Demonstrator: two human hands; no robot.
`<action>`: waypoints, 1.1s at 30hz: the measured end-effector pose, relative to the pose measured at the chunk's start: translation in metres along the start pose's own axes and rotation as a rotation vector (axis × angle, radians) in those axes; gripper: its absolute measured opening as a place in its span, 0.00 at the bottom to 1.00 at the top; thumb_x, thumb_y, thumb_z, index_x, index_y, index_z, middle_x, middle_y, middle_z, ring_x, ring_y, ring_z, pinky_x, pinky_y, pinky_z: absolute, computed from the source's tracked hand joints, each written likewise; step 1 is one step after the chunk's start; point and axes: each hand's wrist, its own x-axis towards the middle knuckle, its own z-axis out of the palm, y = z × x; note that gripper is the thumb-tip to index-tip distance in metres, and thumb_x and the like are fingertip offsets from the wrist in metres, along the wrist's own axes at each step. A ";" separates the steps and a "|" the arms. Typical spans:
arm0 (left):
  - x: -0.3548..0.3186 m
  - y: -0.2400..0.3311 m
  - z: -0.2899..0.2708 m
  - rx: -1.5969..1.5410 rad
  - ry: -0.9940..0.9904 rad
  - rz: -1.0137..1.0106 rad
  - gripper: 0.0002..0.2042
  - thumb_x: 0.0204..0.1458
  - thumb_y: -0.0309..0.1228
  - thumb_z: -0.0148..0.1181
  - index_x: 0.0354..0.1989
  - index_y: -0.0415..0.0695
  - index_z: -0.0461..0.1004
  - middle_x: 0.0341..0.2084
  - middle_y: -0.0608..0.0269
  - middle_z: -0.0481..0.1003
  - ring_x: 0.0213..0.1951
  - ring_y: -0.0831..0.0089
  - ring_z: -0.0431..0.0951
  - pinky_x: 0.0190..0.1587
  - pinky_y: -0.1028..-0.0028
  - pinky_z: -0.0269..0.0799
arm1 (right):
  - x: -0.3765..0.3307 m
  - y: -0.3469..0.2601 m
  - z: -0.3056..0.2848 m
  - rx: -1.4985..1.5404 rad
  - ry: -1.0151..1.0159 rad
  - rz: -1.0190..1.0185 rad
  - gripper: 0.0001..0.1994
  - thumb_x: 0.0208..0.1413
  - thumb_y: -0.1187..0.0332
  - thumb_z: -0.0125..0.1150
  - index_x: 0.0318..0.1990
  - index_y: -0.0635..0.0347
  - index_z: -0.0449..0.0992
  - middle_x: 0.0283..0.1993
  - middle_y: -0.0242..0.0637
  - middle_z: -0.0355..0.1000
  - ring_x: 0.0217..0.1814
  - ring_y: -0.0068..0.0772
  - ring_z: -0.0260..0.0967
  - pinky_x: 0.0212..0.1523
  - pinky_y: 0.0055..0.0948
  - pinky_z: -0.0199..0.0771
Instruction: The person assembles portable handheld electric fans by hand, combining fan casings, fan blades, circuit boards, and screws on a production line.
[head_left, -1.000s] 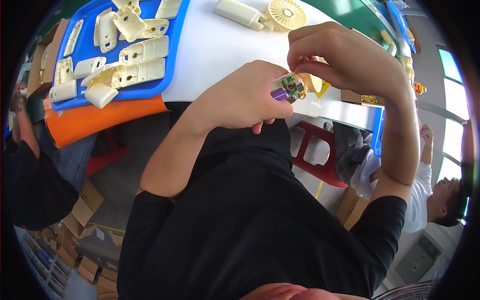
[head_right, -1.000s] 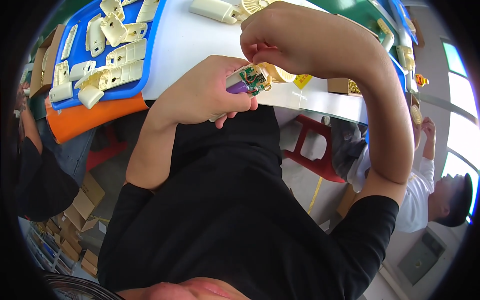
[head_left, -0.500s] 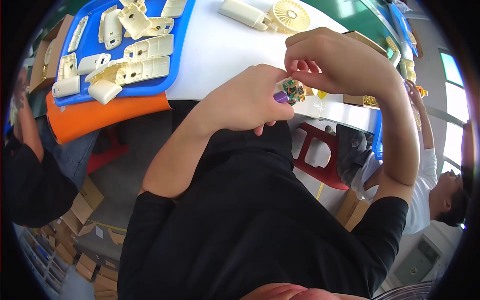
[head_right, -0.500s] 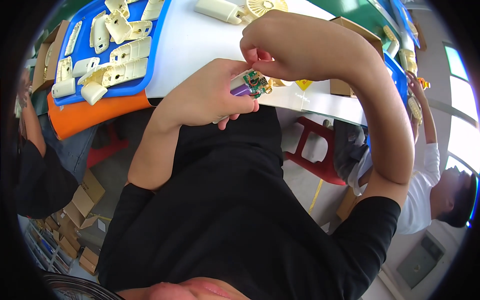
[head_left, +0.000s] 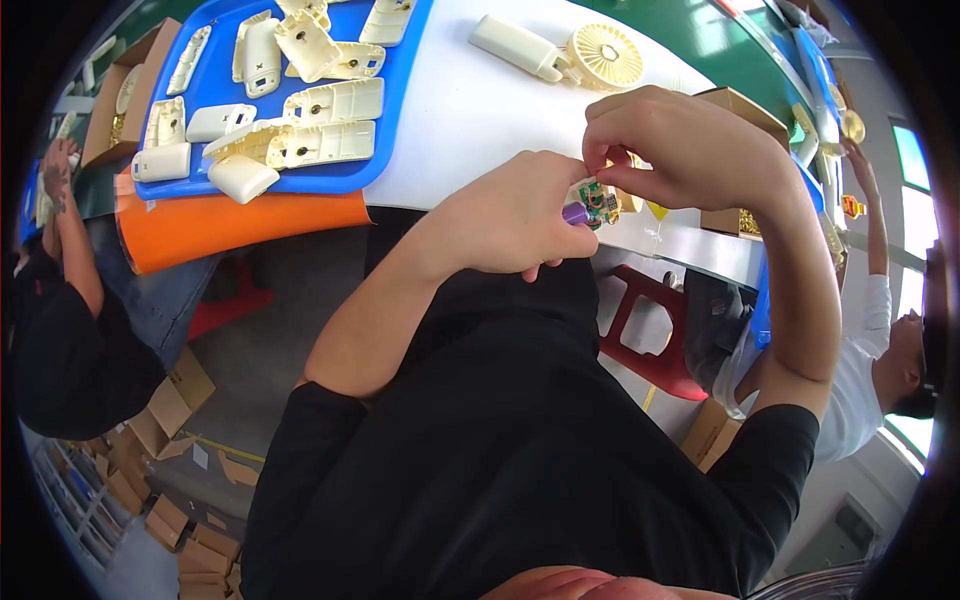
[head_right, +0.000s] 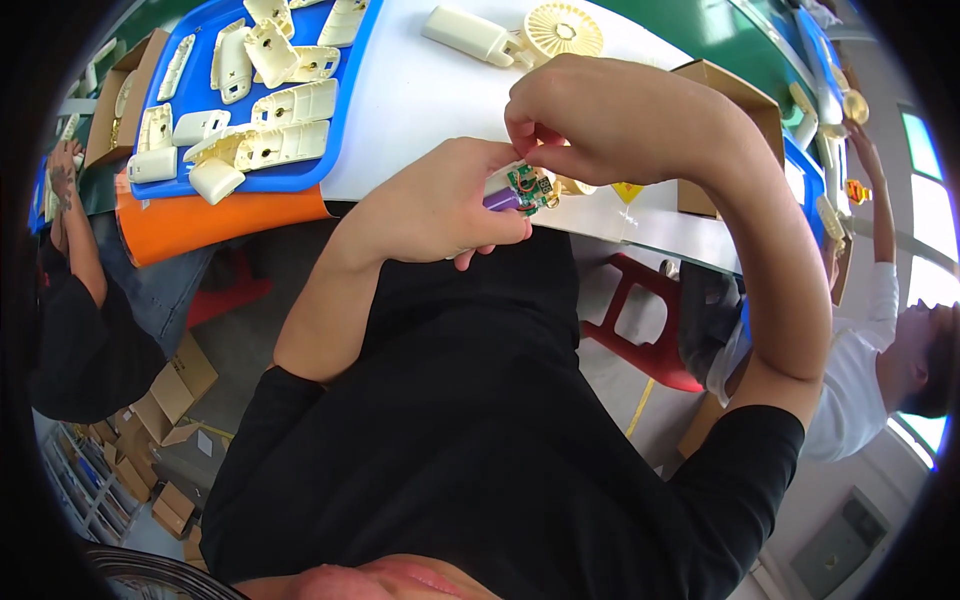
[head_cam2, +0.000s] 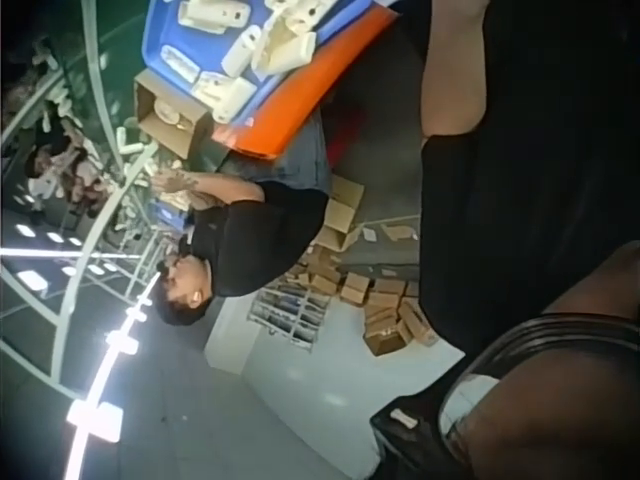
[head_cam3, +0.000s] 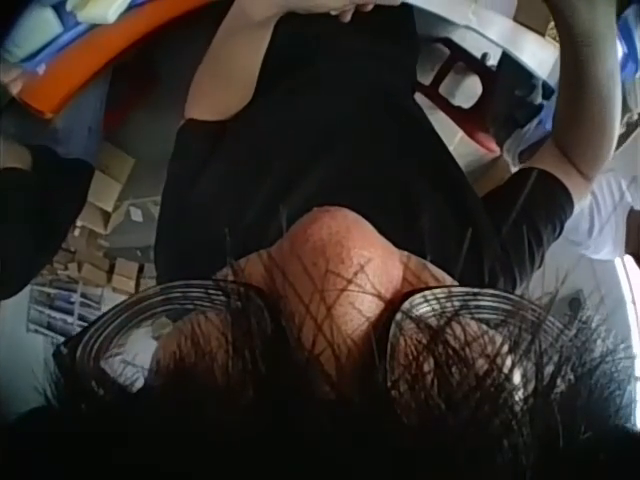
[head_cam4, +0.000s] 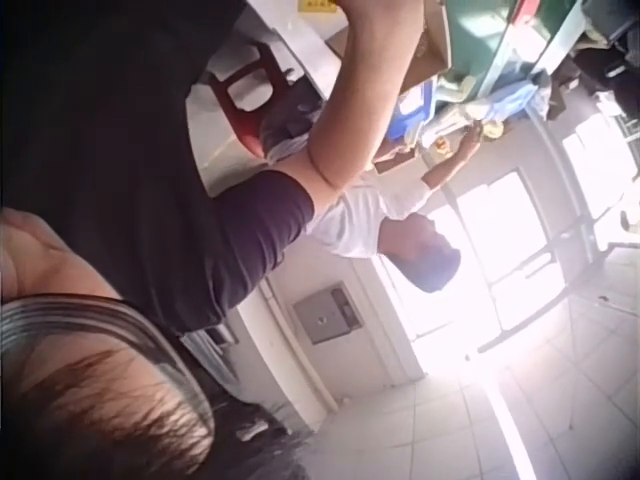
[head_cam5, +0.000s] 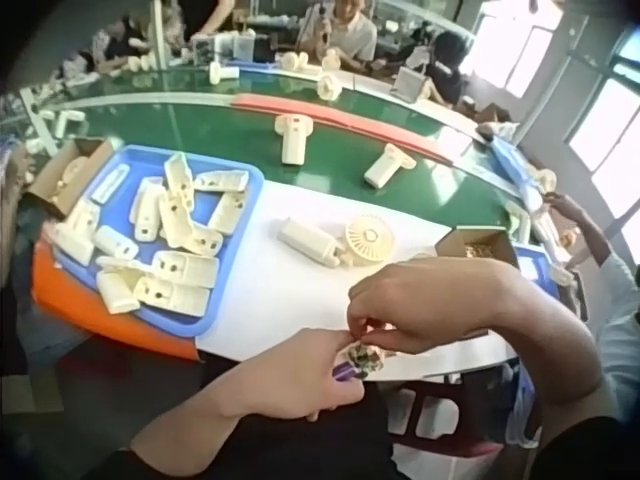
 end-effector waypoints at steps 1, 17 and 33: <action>0.000 -0.002 0.000 -0.003 0.004 -0.004 0.19 0.52 0.29 0.64 0.51 0.32 0.74 0.19 0.62 0.74 0.15 0.76 0.73 0.21 0.75 0.71 | 0.002 0.001 -0.001 0.012 -0.037 0.025 0.06 0.57 0.71 0.65 0.35 0.64 0.80 0.34 0.40 0.77 0.38 0.40 0.76 0.42 0.34 0.77; -0.006 -0.037 -0.020 -0.254 0.222 0.081 0.13 0.50 0.26 0.62 0.42 0.31 0.73 0.20 0.60 0.75 0.17 0.76 0.75 0.20 0.74 0.72 | 0.148 -0.007 -0.040 -0.007 0.505 -0.049 0.16 0.64 0.58 0.63 0.40 0.65 0.80 0.34 0.41 0.79 0.33 0.36 0.75 0.38 0.34 0.76; 0.006 -0.059 -0.016 -0.637 0.311 0.381 0.14 0.54 0.20 0.57 0.49 0.34 0.68 0.34 0.57 0.76 0.28 0.75 0.77 0.25 0.73 0.79 | 0.196 0.025 -0.037 0.680 0.540 -0.005 0.10 0.59 0.65 0.65 0.36 0.65 0.79 0.31 0.37 0.78 0.32 0.25 0.77 0.32 0.27 0.76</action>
